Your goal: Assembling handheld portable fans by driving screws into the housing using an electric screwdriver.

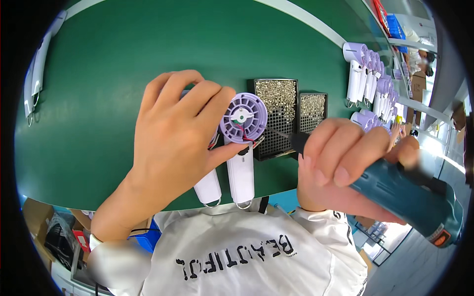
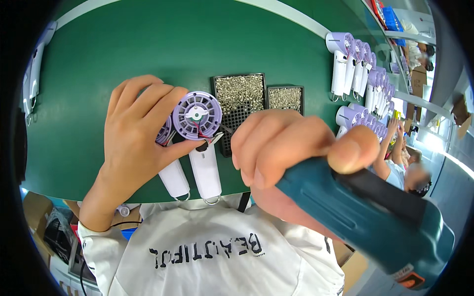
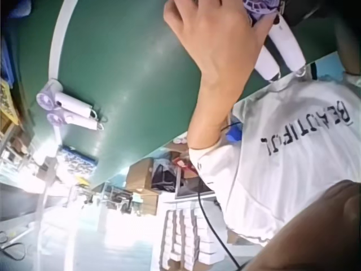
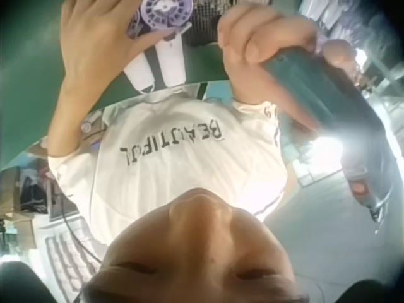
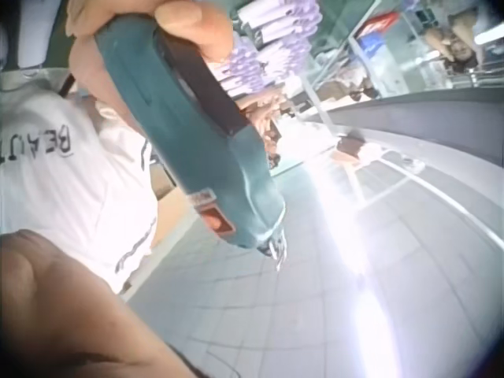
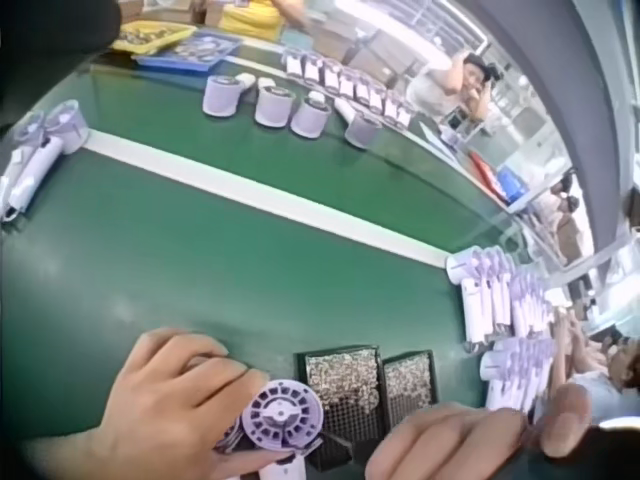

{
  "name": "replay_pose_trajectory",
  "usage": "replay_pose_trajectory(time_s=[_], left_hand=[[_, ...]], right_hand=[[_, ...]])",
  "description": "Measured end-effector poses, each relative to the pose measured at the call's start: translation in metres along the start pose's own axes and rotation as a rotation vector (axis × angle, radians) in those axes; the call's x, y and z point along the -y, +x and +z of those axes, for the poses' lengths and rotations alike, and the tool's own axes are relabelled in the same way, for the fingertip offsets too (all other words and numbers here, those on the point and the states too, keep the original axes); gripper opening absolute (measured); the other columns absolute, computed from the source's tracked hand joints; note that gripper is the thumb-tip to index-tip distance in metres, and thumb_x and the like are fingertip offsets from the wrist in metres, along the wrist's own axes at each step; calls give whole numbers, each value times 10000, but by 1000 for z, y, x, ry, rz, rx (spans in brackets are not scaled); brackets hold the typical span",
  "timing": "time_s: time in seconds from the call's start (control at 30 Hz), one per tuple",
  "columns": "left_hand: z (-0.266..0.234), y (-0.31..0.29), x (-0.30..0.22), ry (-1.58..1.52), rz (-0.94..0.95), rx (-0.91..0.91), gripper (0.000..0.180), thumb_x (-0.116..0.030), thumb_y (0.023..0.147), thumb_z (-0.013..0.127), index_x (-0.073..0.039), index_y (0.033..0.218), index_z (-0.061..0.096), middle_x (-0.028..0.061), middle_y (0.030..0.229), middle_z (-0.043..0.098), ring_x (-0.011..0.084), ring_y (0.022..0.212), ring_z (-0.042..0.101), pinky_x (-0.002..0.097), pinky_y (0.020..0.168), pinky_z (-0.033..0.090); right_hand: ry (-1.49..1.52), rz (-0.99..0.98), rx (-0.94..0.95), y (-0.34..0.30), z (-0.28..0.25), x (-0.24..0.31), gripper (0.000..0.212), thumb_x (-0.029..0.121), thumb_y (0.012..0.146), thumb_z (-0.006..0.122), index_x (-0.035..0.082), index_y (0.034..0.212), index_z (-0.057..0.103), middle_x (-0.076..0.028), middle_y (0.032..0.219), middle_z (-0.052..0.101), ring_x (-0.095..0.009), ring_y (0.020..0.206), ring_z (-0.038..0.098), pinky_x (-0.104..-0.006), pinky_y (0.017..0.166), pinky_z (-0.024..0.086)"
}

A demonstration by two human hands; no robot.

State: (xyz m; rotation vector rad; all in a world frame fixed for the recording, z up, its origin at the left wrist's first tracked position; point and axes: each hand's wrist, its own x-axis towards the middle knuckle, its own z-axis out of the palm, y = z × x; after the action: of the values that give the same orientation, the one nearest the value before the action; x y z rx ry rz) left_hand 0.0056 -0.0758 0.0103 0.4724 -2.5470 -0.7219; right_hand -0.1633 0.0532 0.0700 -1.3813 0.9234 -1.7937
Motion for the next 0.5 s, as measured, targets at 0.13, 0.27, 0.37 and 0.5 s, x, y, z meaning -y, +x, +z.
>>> replay_pose_trajectory(time_s=[0.13, 0.27, 0.37, 0.5], left_hand=[[1, -3, 2, 5, -12, -15, 588, -283, 555, 862, -49, 1054, 659, 55, 1013, 625, 290, 1001, 567, 442, 886, 439], [1, -2, 2, -24, -30, -8, 581, -278, 550, 854, -52, 1046, 656, 53, 1005, 620, 289, 999, 566, 444, 886, 441], [2, -1, 1, -59, -34, 7, 567, -272, 549, 847, -54, 1035, 654, 48, 1006, 618, 288, 992, 564, 441, 886, 442], [3, 0, 4, -50, -38, 18, 578, -266, 554, 844, -60, 1055, 640, 44, 1013, 618, 287, 991, 562, 444, 885, 444]], right_hand=[[26, -10, -78, -7, 4, -30, 756, 770, 836, 495, 162, 1284, 459, -84, 733, 548, -217, 536, 511, -365, 505, 436], [69, 97, -49, -10, 3, -27, 639, 618, 862, 563, 122, 1252, 461, -131, 794, 565, -231, 607, 507, -390, 577, 430], [128, 103, -59, -11, 8, -26, 392, 341, 958, 591, 75, 1220, 472, -198, 872, 578, -263, 681, 502, -413, 647, 426], [119, 64, -50, -12, 9, -37, 308, 256, 973, 564, 70, 1200, 472, -195, 866, 578, -260, 665, 502, -395, 616, 424]])
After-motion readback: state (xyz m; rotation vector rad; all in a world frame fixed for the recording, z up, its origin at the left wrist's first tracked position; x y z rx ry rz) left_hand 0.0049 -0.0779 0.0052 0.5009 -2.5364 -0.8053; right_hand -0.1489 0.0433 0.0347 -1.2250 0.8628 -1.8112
